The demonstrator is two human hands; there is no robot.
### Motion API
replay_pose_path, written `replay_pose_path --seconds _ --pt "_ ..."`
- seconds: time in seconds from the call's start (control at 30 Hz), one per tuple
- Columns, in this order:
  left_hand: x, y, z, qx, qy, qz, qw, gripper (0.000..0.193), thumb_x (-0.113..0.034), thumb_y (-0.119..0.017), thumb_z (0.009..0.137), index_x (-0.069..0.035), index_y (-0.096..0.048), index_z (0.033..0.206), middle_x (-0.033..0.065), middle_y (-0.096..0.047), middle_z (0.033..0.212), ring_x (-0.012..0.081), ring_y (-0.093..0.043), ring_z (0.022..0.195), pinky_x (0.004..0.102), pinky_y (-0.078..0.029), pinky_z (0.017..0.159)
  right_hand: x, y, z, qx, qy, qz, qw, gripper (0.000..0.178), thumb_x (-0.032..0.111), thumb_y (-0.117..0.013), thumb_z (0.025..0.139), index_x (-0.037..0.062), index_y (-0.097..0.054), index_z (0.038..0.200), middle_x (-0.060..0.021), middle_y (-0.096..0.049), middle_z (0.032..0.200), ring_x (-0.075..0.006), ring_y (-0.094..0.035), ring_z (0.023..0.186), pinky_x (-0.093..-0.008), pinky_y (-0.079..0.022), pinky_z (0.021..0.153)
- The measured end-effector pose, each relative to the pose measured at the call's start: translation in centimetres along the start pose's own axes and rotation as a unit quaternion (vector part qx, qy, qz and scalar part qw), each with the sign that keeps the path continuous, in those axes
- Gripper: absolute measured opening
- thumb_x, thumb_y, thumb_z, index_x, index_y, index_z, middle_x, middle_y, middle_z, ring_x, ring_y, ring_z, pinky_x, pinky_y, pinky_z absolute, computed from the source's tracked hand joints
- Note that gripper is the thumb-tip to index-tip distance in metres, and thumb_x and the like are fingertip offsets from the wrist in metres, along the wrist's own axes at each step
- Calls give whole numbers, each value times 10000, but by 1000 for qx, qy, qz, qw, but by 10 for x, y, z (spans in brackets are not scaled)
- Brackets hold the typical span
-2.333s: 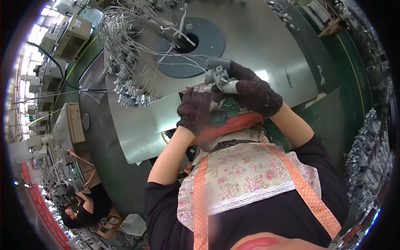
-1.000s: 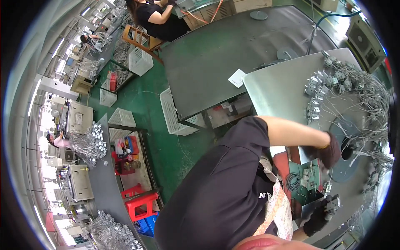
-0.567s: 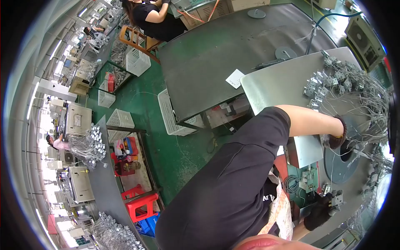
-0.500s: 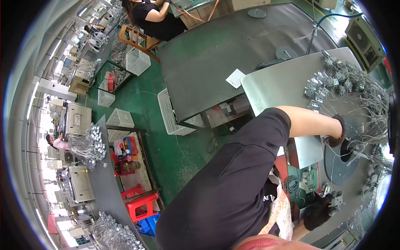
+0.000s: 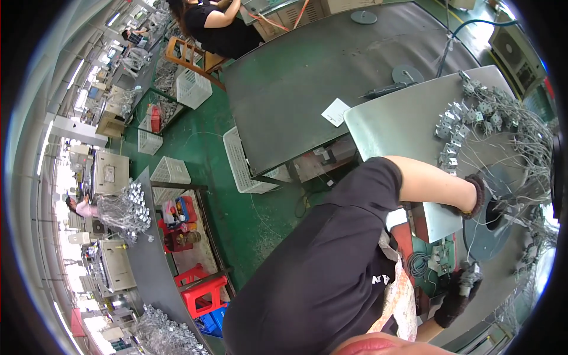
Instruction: Assembling small mechanical components with attached wires using a workstation press.
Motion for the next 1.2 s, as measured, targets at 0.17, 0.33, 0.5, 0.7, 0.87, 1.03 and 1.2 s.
replay_pose_path --seconds 0.17,0.33,0.5,0.7,0.87,1.03,1.2 --pt "32 161 -114 -275 132 -226 925 188 -230 -641 771 -48 -675 738 175 -639 749 433 -676 768 606 -571 571 -11 26 -6 -46 -55 124 990 513 215 -681 941 30 -524 1392 -101 -650 1220 -206 -644 999 -375 -547 866" --pt "27 143 -144 -433 52 25 900 128 -170 -579 845 -83 -664 807 60 -556 694 219 -610 664 389 -557 532 -12 12 -12 -46 3 -320 946 556 150 -753 867 9 -557 1368 -141 -634 1322 -242 -618 1169 -388 -510 976" --pt "65 151 -178 -351 78 -282 889 234 -149 -641 894 -84 -677 1116 153 -630 880 365 -577 818 453 -486 788 19 -85 20 61 247 -603 756 304 45 -632 715 82 -665 1015 -148 -616 888 -362 -630 916 -480 -518 792" --pt "43 153 -148 -94 137 -300 939 190 -282 -643 935 -106 -700 978 133 -701 912 353 -665 888 483 -501 791 7 -83 13 71 179 -659 727 288 77 -666 713 89 -675 1001 -144 -621 901 -337 -641 923 -467 -539 780" --pt "43 161 -154 -168 133 -288 933 234 -317 -643 944 -94 -707 975 143 -708 915 359 -675 900 486 -510 841 14 -84 9 37 197 -679 706 305 136 -689 740 93 -684 1042 -156 -627 994 -346 -621 974 -461 -526 798" --pt "39 173 -154 -286 71 -225 929 293 -316 -672 923 -66 -708 1073 140 -711 968 350 -666 950 485 -493 965 1 -85 11 47 116 -706 697 265 136 -654 793 81 -684 1051 -168 -625 996 -349 -620 966 -454 -513 810" --pt "15 177 -153 -283 18 -232 930 342 -329 -719 876 -56 -704 1081 132 -716 991 340 -658 958 497 -482 998 0 -88 6 -22 157 -667 728 475 123 -692 786 12 -620 1242 -189 -636 997 -373 -621 968 -474 -512 819"
Point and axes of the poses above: each hand's wrist, its own z-axis towards the middle knuckle, its own y-axis out of the back of the hand, x = y × z, the point moved 7 cm from there along z, towards the middle knuckle
